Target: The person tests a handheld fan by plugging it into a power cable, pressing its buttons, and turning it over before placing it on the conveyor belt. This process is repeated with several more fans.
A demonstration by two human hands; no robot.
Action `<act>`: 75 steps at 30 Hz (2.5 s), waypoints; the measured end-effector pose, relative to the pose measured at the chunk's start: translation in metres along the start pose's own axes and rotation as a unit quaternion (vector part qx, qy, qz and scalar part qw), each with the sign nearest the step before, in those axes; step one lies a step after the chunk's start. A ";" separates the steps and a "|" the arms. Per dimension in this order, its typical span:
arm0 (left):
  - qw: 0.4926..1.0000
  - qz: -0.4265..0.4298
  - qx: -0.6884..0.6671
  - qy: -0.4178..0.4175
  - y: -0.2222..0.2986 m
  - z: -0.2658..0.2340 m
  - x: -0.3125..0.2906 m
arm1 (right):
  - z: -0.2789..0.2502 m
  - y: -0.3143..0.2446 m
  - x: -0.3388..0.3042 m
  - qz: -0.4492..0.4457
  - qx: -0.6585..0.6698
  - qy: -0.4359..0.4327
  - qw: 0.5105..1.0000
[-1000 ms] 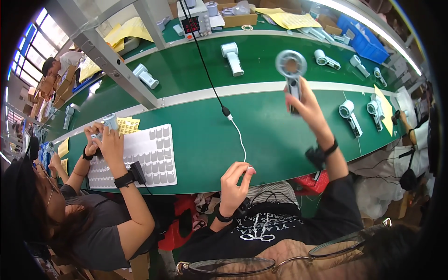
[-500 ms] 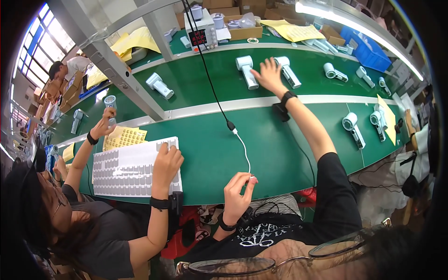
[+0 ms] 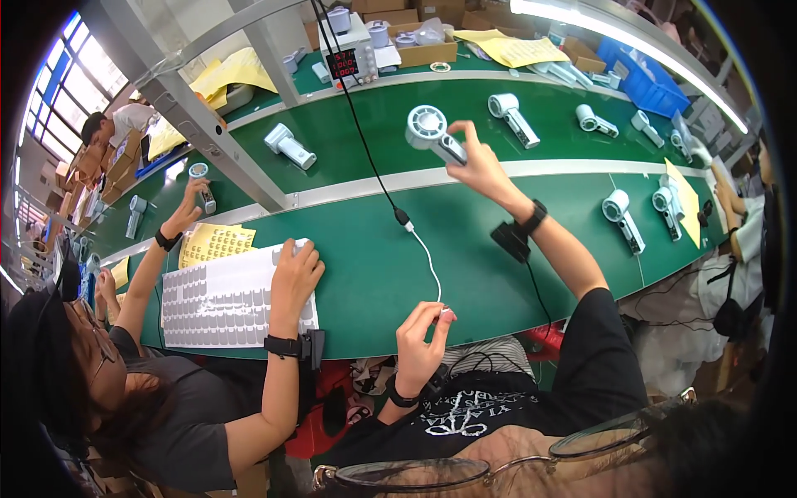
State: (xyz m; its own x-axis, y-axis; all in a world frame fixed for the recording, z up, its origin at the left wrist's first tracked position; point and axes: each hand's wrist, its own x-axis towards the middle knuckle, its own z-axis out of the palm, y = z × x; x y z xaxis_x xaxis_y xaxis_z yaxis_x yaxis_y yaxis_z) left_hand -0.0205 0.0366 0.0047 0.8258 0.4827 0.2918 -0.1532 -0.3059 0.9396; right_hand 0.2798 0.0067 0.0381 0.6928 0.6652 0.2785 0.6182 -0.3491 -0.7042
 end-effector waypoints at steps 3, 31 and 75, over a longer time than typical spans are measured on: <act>1.000 -0.009 -0.020 -0.020 0.000 0.005 -0.001 | -0.013 -0.022 -0.053 0.029 0.197 -0.103 0.975; 1.000 0.009 -0.002 0.012 -0.002 0.035 0.001 | 0.052 -0.079 -0.175 0.164 0.682 0.073 0.709; 0.993 -0.047 -0.092 -0.059 -0.015 0.017 -0.009 | 0.035 -0.087 -0.190 0.045 0.383 0.047 0.921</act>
State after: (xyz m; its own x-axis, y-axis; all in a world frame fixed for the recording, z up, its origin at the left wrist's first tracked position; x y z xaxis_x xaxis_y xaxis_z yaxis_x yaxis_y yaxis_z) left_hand -0.0163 0.0233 -0.0146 0.8972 0.3996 0.1883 -0.1601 -0.1033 0.9817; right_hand 0.0818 -0.0666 0.0237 0.7798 0.5837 0.2264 0.1382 0.1923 -0.9716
